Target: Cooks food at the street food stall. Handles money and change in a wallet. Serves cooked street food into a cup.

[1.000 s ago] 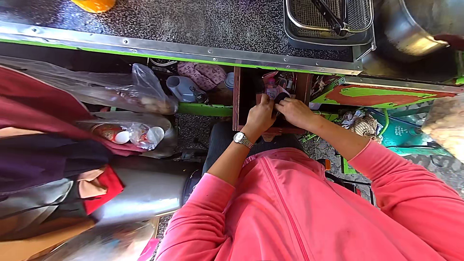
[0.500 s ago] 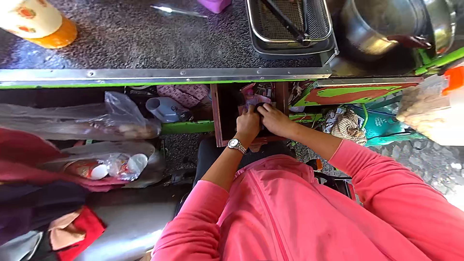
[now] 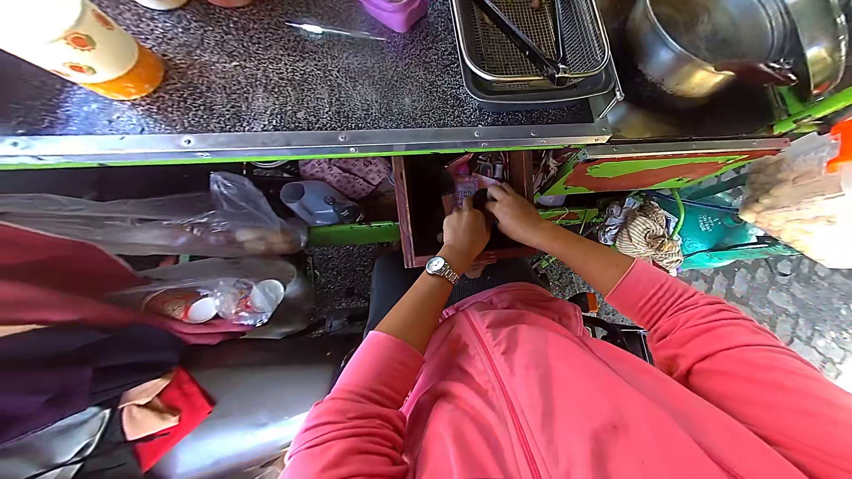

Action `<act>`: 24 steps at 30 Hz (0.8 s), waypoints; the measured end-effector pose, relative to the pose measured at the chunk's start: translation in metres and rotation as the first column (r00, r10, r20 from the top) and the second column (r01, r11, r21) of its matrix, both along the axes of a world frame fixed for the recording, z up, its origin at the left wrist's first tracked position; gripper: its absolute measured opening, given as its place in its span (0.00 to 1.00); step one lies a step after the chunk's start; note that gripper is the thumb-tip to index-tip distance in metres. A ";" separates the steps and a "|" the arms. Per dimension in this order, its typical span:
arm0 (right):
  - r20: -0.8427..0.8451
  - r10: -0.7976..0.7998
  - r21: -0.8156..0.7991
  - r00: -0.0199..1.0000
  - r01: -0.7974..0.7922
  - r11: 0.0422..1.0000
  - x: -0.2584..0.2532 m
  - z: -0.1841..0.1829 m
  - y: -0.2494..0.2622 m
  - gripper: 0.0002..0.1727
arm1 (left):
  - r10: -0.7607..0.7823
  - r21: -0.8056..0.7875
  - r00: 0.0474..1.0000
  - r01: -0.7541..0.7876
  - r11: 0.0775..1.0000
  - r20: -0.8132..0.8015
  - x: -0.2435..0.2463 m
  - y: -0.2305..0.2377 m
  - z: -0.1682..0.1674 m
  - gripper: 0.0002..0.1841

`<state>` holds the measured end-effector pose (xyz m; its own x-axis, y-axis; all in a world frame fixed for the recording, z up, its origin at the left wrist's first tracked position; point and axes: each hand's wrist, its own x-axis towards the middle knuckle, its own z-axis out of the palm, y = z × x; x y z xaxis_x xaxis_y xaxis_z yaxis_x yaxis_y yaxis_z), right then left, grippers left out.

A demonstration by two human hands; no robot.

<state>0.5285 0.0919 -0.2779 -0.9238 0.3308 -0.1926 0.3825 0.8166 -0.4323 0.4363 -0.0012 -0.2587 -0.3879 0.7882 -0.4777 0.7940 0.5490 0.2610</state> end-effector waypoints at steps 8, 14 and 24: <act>-0.191 -0.416 -0.292 0.889 0.353 0.889 -0.006 0.009 0.000 0.30 | 0.057 0.435 0.960 -0.176 0.883 0.273 -0.012 -0.024 -0.003 0.12; -0.206 -0.417 -0.490 0.885 0.276 0.827 -0.010 -0.002 0.008 0.16 | 0.173 0.459 0.841 -0.439 0.773 0.513 -0.028 -0.030 -0.026 0.32; -0.134 -0.261 -0.366 0.956 0.197 0.909 -0.024 -0.003 0.013 0.16 | 0.210 0.358 0.821 -0.442 0.822 0.532 -0.030 -0.021 -0.032 0.37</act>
